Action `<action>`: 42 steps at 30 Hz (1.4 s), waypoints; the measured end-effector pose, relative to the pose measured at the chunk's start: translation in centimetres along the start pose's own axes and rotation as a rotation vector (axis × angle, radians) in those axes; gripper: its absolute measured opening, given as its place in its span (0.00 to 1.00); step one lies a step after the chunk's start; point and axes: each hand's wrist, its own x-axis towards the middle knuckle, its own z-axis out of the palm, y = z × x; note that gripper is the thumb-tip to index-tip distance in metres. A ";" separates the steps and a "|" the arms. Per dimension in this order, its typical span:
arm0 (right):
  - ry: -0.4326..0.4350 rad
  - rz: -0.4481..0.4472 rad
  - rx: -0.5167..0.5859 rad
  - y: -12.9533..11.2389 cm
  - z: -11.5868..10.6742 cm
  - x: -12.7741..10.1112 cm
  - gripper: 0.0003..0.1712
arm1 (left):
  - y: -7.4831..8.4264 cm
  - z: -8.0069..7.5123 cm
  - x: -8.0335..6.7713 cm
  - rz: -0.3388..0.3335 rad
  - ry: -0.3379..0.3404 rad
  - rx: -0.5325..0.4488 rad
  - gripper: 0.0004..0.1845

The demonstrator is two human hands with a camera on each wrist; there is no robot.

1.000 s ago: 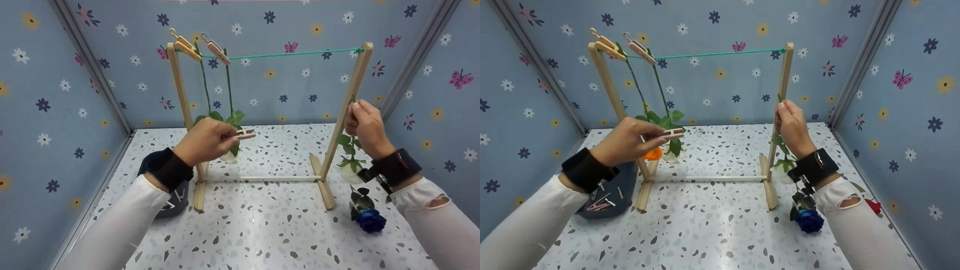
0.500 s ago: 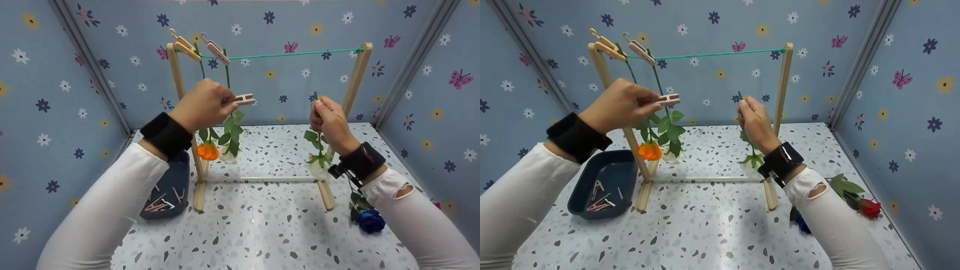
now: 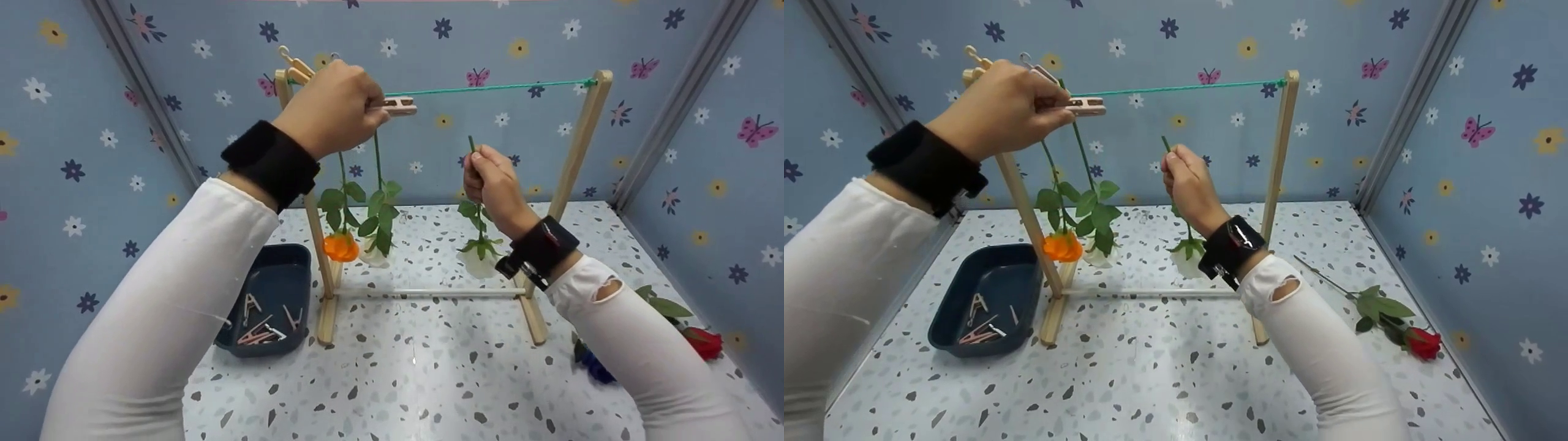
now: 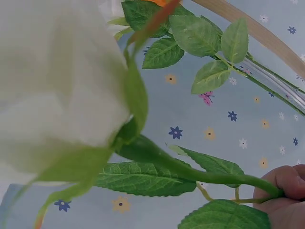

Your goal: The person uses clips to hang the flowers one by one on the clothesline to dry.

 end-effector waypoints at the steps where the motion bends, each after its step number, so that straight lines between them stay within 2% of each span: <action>1: 0.005 -0.004 0.006 0.1 0.3 0.2 0.15 | 0.1 -0.2 0.2 -0.003 0.000 0.006 0.14; 5: 0.036 -0.007 0.032 0.3 1.4 1.0 0.14 | 0.3 -0.7 0.8 -0.003 -0.008 0.039 0.15; 9: 0.066 -0.014 0.011 0.3 2.4 1.9 0.14 | 0.4 -1.3 1.5 -0.004 -0.030 0.056 0.16; 16: 0.100 -0.031 -0.010 0.0 4.1 4.0 0.14 | -0.2 -1.8 2.6 -0.010 -0.058 0.068 0.15; 26: 0.174 -0.002 0.094 0.1 5.8 6.7 0.14 | -1.0 -1.5 3.4 -0.046 -0.059 0.086 0.16; 36: 0.157 0.027 0.121 0.8 6.9 8.1 0.15 | -1.3 -1.4 4.1 -0.075 -0.092 0.101 0.17; 42: 0.134 0.003 0.106 1.1 6.9 8.6 0.14 | -1.4 -1.4 4.3 -0.104 -0.119 0.116 0.16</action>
